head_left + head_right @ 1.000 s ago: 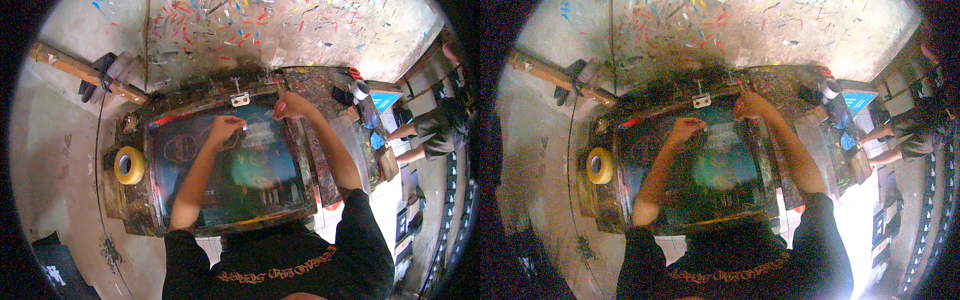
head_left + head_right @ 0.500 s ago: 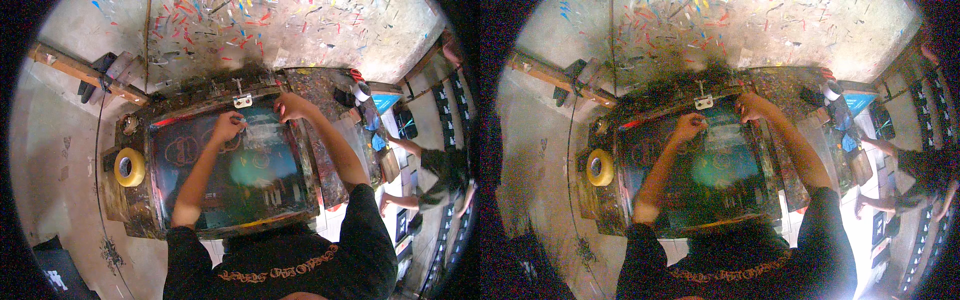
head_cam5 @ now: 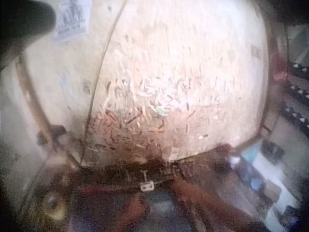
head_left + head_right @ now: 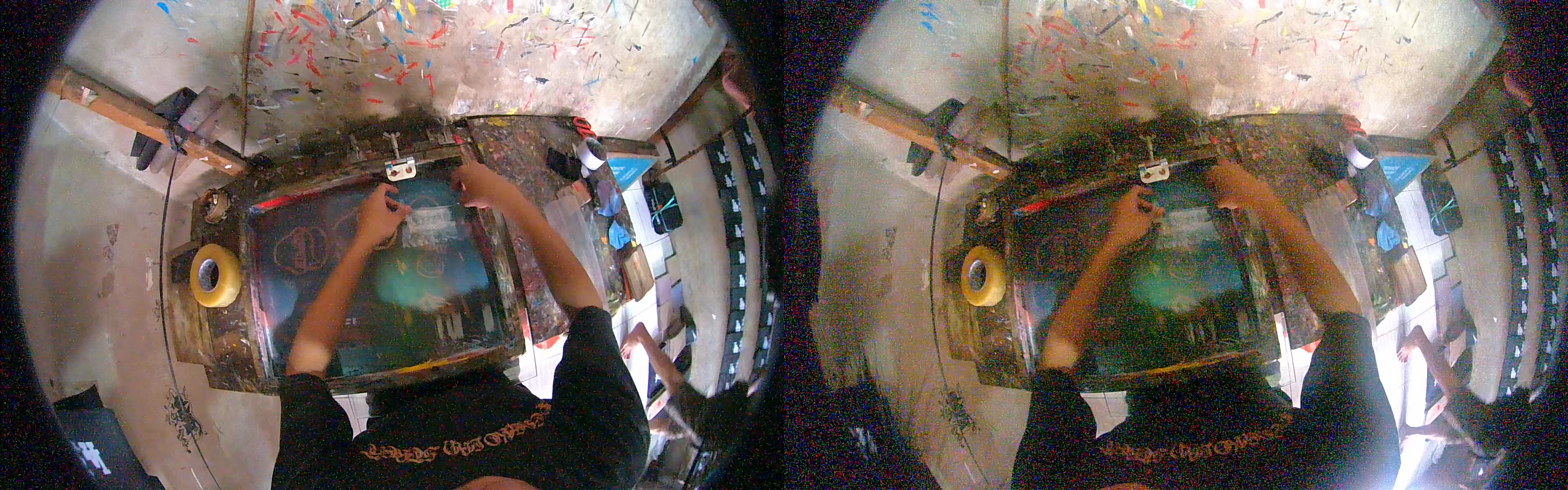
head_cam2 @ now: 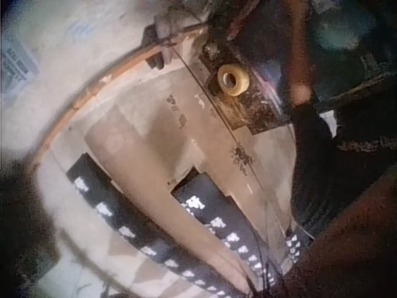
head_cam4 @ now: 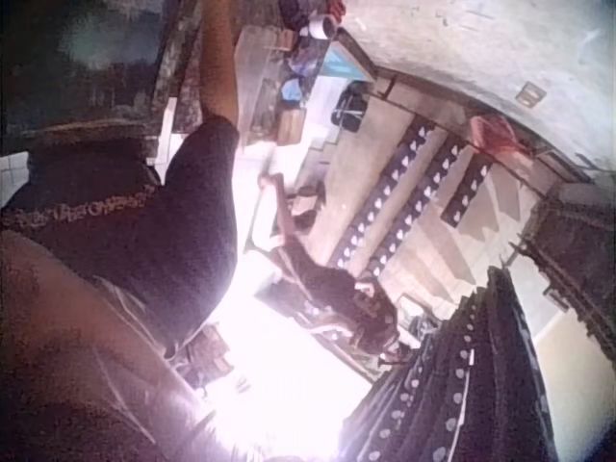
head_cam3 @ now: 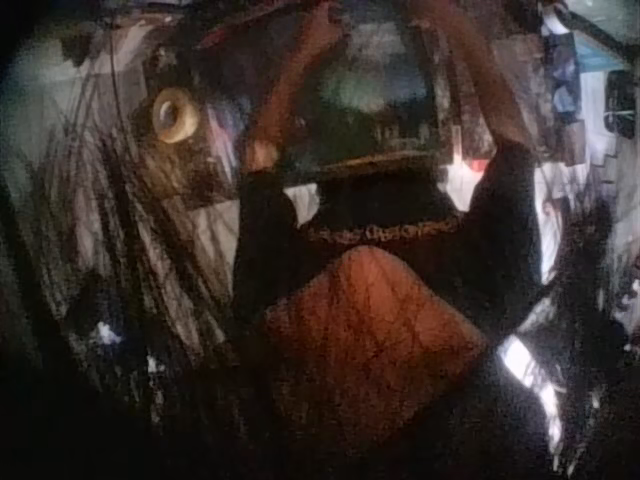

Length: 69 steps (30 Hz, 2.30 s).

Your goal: The person places a screen printing frame on a workbench, secures it with a clamp, and then applies masking tape to the edges of the frame to seal it.

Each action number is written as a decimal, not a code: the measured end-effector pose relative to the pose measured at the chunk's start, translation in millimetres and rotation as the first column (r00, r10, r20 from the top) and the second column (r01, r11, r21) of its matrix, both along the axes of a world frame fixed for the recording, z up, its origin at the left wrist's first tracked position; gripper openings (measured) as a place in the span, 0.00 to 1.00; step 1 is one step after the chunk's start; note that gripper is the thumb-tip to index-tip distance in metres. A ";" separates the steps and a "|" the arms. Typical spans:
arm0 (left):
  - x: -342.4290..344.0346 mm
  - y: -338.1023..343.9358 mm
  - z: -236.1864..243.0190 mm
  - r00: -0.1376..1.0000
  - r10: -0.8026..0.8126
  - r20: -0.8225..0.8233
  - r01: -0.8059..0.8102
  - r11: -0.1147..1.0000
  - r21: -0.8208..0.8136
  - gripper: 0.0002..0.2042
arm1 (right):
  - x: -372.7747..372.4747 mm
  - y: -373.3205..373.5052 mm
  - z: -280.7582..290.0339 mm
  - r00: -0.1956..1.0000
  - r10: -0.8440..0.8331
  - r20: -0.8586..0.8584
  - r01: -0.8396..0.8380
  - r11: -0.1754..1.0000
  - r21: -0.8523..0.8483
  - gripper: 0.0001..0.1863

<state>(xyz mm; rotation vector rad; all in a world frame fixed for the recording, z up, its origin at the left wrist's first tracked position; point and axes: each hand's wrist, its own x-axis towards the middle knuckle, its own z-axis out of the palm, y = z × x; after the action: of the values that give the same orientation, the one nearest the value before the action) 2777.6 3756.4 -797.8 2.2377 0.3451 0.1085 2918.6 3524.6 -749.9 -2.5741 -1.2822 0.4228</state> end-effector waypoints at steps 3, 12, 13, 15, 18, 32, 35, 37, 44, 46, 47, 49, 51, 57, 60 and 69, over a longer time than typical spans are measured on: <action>-3.1 -4.4 1.9 0.999 -0.037 0.012 0.037 0.999 0.021 0.25 | -5.3 0.6 -7.6 0.993 -0.018 0.115 0.023 0.999 -0.043 0.10; -1.5 -10.2 -3.2 0.985 -0.028 0.170 -0.008 0.978 0.209 0.26 | -10.3 18.3 -0.1 0.967 -0.033 0.252 0.069 0.988 -0.137 0.08; 1.1 -12.2 -3.8 0.984 -0.037 0.174 0.001 0.979 0.202 0.25 | -5.5 16.9 -5.7 0.956 0.008 0.295 0.030 0.992 -0.125 0.09; 2.2 -12.7 -4.6 0.986 -0.020 0.167 -0.016 0.978 0.206 0.22 | -0.4 23.3 -10.3 0.922 0.096 0.374 -0.061 0.993 -0.104 0.10; -3.7 -12.1 -5.7 0.980 0.006 0.201 -0.056 0.968 0.244 0.19 | -7.3 31.8 0.6 0.901 0.098 0.423 -0.045 0.990 -0.133 0.12; -34.9 -24.0 5.1 0.913 -0.172 0.370 -0.018 0.888 0.459 0.15 | -38.9 28.6 34.9 0.955 0.161 0.249 -0.047 0.912 -0.407 0.11; -37.3 -40.8 22.6 0.869 -0.300 0.393 0.061 0.854 0.517 0.15 | -41.5 10.7 28.9 0.956 0.136 0.259 -0.035 0.933 -0.359 0.09; -38.3 -43.6 19.7 0.864 -0.297 0.406 0.051 0.854 0.517 0.13 | -50.1 10.6 32.2 0.959 0.129 0.254 -0.036 0.940 -0.340 0.09; -15.0 -28.1 10.7 0.828 -0.491 0.271 0.220 0.729 0.648 0.04 | -43.2 -13.7 17.2 0.982 0.141 0.125 -0.089 0.930 -0.357 0.11; -22.1 -34.9 20.2 0.835 -0.496 0.238 0.234 0.712 0.662 0.03 | -48.2 -20.5 25.9 0.990 0.115 0.086 -0.079 0.936 -0.343 0.11; -26.6 -38.2 24.9 0.854 -0.475 0.213 0.246 0.728 0.640 0.03 | -52.4 -25.1 29.7 0.990 0.109 0.087 -0.076 0.945 -0.318 0.11; -31.7 -49.3 36.2 0.879 -0.447 0.167 0.273 0.758 0.592 0.05 | -51.3 -38.8 28.4 0.990 0.105 0.099 -0.075 0.961 -0.266 0.10; -35.4 -55.0 47.8 0.877 -0.459 0.142 0.298 0.752 0.588 0.07 | -46.5 -44.0 22.3 0.986 0.128 0.111 -0.103 0.974 -0.203 0.08; -35.5 -59.2 39.8 0.825 -0.524 0.214 0.304 0.730 0.612 0.10 | -48.3 -61.7 36.1 0.987 0.146 0.064 -0.130 0.971 -0.201 0.08; -36.7 -59.7 47.5 0.851 -0.510 0.127 0.344 0.723 0.599 0.07 | -54.9 -71.0 44.9 0.992 0.122 0.016 -0.122 0.992 -0.025 0.08; -42.7 -76.5 57.4 0.786 -0.557 0.269 0.283 0.710 0.645 0.08 | -53.8 -83.2 55.4 0.987 0.160 0.013 -0.156 0.976 -0.150 0.11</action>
<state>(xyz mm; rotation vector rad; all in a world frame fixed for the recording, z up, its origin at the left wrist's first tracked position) 2734.9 3680.0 -740.4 2.7267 -0.5618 0.5313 2864.9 3441.3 -694.6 -2.6139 -1.5252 0.5376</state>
